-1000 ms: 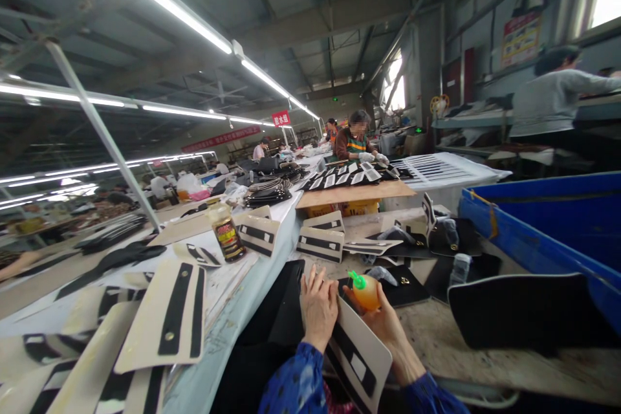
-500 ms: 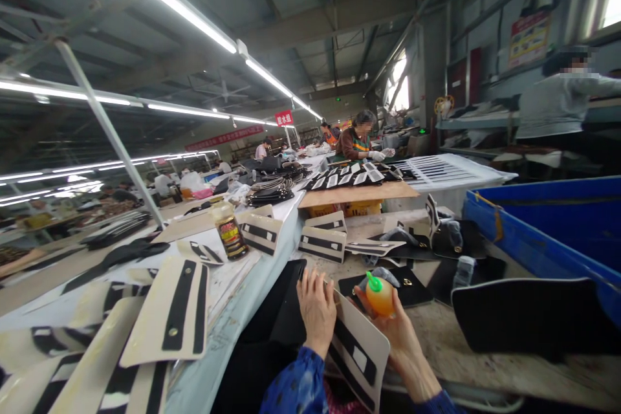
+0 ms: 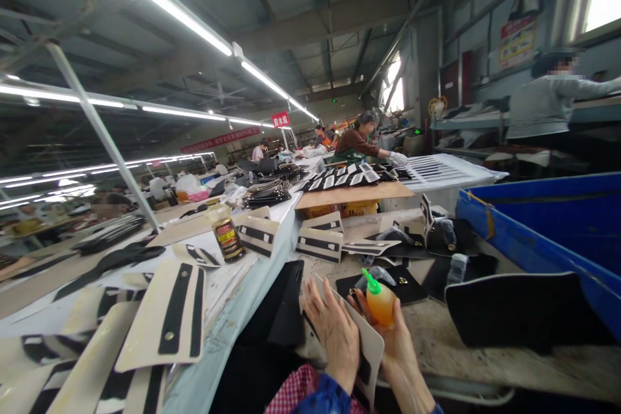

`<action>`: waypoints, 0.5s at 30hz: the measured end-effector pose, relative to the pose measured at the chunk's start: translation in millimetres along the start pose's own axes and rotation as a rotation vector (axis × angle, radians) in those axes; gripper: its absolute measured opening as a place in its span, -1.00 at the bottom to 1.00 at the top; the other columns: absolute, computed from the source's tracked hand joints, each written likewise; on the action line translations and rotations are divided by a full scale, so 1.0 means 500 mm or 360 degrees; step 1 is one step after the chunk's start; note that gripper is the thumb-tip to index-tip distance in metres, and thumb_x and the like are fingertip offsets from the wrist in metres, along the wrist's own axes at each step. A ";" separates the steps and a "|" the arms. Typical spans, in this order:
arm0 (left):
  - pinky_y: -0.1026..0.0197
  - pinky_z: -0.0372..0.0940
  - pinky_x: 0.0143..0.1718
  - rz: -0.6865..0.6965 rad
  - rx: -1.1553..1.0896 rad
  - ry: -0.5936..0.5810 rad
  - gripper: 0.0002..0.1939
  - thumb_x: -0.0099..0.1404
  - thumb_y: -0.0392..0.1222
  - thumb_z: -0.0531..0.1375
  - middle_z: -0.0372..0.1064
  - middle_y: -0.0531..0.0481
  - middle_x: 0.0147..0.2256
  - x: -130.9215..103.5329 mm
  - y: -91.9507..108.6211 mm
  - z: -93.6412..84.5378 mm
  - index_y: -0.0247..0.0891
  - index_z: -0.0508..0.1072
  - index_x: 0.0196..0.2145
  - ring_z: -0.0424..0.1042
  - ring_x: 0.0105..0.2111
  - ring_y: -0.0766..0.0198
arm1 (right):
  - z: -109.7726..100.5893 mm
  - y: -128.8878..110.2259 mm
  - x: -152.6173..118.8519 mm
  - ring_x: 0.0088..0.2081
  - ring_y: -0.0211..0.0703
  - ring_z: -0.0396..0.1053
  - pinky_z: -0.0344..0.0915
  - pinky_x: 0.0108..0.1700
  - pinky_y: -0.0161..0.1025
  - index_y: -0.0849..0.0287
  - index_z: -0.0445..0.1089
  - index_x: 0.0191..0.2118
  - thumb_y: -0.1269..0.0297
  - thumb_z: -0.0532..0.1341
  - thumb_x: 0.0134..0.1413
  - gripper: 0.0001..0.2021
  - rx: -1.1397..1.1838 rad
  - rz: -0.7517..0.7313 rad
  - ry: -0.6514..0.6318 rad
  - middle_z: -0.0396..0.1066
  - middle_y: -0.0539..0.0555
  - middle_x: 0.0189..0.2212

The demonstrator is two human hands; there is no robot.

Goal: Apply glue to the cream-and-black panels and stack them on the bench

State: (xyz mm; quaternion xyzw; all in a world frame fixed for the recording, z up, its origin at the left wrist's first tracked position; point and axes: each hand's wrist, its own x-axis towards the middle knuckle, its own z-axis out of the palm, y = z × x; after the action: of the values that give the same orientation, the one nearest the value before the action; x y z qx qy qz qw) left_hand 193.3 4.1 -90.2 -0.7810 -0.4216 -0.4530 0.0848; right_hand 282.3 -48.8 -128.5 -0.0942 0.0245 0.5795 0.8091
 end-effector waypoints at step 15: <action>-0.47 0.15 0.23 0.0177 -0.0054 -0.0096 -0.36 0.42 -0.12 0.14 0.00 -0.63 0.31 -0.046 0.035 -0.018 -0.56 0.12 0.31 0.06 0.33 -0.44 | 0.027 0.023 -0.027 0.15 0.17 0.42 0.33 0.22 -0.01 0.33 0.57 -0.10 -0.13 0.54 -0.29 -0.31 0.0026 0.0002 -0.0061 0.59 0.25 -0.08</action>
State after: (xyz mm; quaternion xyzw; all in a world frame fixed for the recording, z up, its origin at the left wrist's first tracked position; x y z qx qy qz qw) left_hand 195.0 -24.9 -98.8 -0.8179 -0.3721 -0.4308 0.0838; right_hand 266.1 -55.2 -114.5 -0.0764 0.0139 0.5815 0.8098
